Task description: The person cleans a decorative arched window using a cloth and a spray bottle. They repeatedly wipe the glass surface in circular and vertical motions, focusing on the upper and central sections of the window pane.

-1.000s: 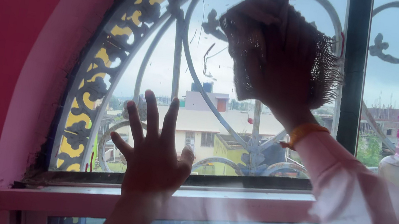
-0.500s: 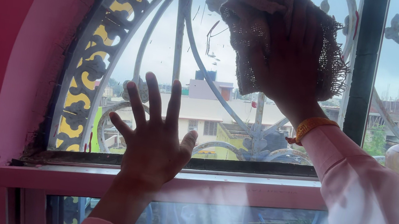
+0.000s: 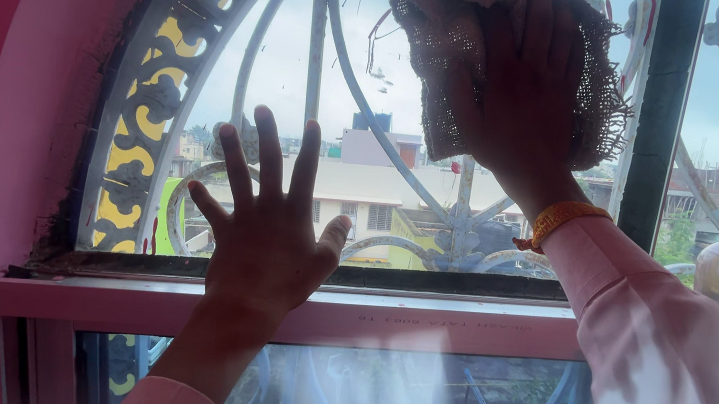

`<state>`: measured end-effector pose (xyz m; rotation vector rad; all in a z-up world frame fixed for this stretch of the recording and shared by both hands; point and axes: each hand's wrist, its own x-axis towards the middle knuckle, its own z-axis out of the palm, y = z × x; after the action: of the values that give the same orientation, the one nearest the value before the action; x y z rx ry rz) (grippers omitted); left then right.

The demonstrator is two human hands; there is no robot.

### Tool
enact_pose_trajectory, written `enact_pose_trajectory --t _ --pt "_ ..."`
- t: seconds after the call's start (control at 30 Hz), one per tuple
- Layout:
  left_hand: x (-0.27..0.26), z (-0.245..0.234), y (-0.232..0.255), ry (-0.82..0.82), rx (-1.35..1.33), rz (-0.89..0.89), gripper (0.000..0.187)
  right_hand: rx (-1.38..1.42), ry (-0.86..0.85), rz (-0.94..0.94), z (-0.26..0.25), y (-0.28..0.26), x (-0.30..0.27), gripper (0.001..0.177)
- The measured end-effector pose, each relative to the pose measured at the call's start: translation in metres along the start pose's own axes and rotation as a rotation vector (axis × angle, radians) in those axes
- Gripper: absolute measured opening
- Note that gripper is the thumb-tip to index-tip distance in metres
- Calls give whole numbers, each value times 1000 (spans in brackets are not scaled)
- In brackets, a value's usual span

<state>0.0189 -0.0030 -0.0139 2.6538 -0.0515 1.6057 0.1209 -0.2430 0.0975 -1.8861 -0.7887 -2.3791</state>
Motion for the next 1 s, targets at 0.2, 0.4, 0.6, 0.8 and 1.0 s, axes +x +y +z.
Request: enact_pose_trajectory --t 0.2,0.4,0.6,0.8,1.0 --pt "0 0 0 0 8 -17 102 -3 8 -6 0 -2 -4 66" --pt "0 0 0 6 15 -8 101 16 -8 -3 -1 -1 -7 67" --pt "-1 2 -1 11 33 -3 101 21 -39 18 -2 -4 -10 67" --pt "-1 2 0 19 31 -1 101 27 -41 7 -8 -7 -16 68" --pt "-2 0 2 6 27 -9 102 35 -44 -35 -10 -8 -22 71"
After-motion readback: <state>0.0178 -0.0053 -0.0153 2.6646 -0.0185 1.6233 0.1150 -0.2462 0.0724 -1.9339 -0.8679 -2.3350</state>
